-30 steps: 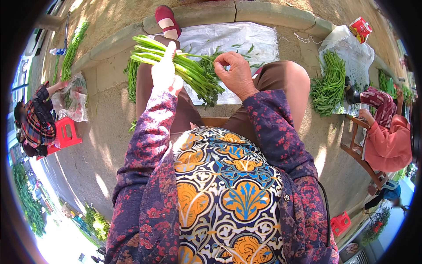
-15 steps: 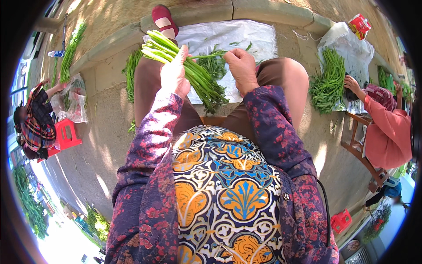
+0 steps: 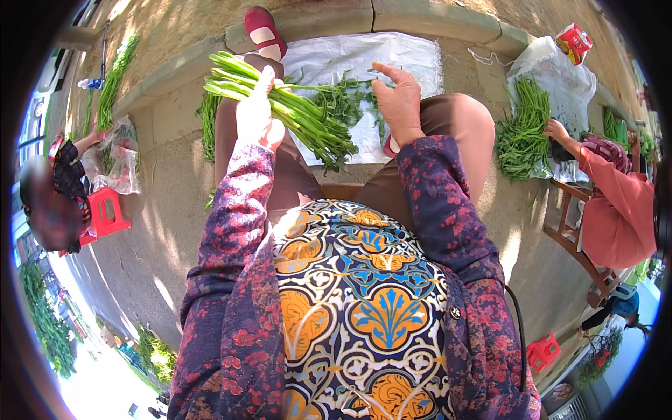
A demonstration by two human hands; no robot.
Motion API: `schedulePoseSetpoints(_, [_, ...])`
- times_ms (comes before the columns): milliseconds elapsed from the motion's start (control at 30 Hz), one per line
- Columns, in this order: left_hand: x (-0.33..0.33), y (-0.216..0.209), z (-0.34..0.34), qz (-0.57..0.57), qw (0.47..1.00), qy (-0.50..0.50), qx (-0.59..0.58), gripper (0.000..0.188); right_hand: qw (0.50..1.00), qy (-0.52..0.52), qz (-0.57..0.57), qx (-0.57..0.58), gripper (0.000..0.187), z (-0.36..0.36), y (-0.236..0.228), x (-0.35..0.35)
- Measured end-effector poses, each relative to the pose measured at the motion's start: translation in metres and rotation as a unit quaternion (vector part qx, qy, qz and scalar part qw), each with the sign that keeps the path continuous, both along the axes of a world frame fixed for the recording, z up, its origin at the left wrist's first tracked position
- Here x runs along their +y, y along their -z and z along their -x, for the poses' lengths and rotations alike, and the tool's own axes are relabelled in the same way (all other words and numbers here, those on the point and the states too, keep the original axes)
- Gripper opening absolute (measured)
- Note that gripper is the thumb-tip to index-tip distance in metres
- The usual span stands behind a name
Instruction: The person sits on the ground and gathers green leafy vegetables into a bundle. They trim and align the stems, then tie the bundle with a white string. The finished bundle is held in the hands.
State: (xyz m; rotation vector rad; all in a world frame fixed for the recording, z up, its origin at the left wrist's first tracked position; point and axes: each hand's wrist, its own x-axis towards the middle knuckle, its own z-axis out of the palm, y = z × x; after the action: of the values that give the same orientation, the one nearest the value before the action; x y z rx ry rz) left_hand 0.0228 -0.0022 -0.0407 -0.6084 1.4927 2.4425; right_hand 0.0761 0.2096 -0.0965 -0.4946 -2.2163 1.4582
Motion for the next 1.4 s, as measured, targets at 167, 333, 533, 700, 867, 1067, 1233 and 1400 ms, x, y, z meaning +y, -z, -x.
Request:
schedulePoseSetpoints(167, [-0.002, 0.003, 0.002, 0.000, 1.000, 0.012, 0.003, 0.020, 0.946, -0.158, 0.275, -0.071, 0.032, -0.003, -0.019, -0.006])
schedulePoseSetpoints(333, [-0.002, 0.005, 0.002, 0.011, 0.999, 0.029, -0.012, 0.019, 0.911, -0.264, 0.291, -0.127, 0.036, -0.007, -0.039, -0.009])
schedulePoseSetpoints(533, [-0.001, 0.003, 0.000, 0.007, 0.999, 0.049, -0.010, 0.020, 0.897, -0.303, 0.274, -0.168, 0.030, -0.008, -0.040, -0.008])
schedulePoseSetpoints(700, [0.002, 0.000, -0.001, 0.018, 0.999, 0.045, -0.013, 0.019, 0.926, -0.304, 0.184, -0.129, 0.019, -0.004, -0.019, -0.011])
schedulePoseSetpoints(867, [0.003, 0.002, -0.003, 0.026, 0.998, 0.054, 0.007, 0.019, 0.964, -0.256, -0.003, -0.064, 0.013, -0.006, -0.016, -0.019])
schedulePoseSetpoints(1067, [0.010, -0.002, -0.008, 0.025, 0.999, 0.042, 0.000, 0.018, 0.986, -0.153, 0.053, -0.027, 0.012, -0.002, -0.009, -0.023])
schedulePoseSetpoints(1233, [0.004, -0.003, -0.001, 0.001, 0.999, 0.036, 0.011, 0.018, 0.919, 0.009, 0.387, -0.082, 0.003, 0.000, -0.005, -0.005])
schedulePoseSetpoints(1400, [-0.014, -0.002, 0.007, -0.122, 0.988, 0.089, 0.028, 0.013, 0.947, -0.031, 0.308, -0.080, 0.009, -0.002, -0.012, -0.001])
